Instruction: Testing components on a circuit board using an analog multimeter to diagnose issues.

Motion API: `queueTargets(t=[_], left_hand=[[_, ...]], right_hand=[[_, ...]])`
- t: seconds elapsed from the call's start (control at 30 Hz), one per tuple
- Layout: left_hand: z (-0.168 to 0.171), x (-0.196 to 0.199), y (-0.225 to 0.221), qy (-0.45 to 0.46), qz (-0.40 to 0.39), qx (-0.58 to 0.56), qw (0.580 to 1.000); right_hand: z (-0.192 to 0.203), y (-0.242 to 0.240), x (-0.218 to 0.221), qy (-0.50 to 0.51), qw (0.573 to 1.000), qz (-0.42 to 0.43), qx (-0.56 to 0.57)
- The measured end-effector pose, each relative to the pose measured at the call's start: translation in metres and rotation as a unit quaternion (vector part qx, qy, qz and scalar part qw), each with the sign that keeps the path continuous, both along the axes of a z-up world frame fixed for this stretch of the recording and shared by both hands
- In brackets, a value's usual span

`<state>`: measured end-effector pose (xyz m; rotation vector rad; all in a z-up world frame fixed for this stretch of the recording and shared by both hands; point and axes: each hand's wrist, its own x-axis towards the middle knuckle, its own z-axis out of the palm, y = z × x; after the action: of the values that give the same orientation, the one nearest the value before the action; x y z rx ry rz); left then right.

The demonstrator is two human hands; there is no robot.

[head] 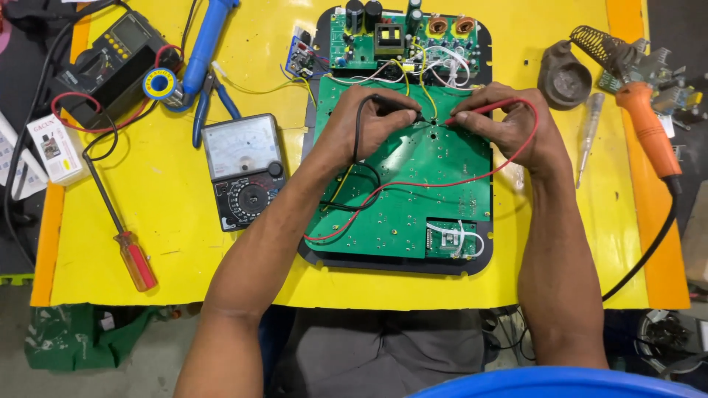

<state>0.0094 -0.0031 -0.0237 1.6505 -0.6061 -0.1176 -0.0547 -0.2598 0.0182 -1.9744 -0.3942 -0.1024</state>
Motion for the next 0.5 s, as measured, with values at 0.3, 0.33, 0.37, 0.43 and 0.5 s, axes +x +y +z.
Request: queueTargets(t=[0.3, 0.33, 0.37, 0.43, 0.5], left_hand=[[0.008, -0.004, 0.004, 0.006, -0.006, 0.009, 1.000], [0.006, -0.004, 0.003, 0.007, -0.006, 0.010, 1.000], [0.004, -0.004, 0.002, 0.005, -0.003, 0.005, 1.000], [0.007, -0.005, 0.000, 0.004, 0.001, 0.000, 1.000], [0.015, -0.007, -0.001, 0.007, 0.018, 0.039, 0.999]], right_hand=[[0.001, 0.001, -0.001, -0.011, 1.000, 0.014, -0.002], [0.001, 0.001, -0.001, -0.009, 1.000, 0.015, -0.002], [0.001, 0.001, -0.001, -0.011, 1.000, 0.014, -0.005], [0.006, 0.005, -0.003, -0.012, 1.000, 0.014, -0.008], [0.019, 0.013, -0.006, 0.027, 0.997, -0.030, -0.069]])
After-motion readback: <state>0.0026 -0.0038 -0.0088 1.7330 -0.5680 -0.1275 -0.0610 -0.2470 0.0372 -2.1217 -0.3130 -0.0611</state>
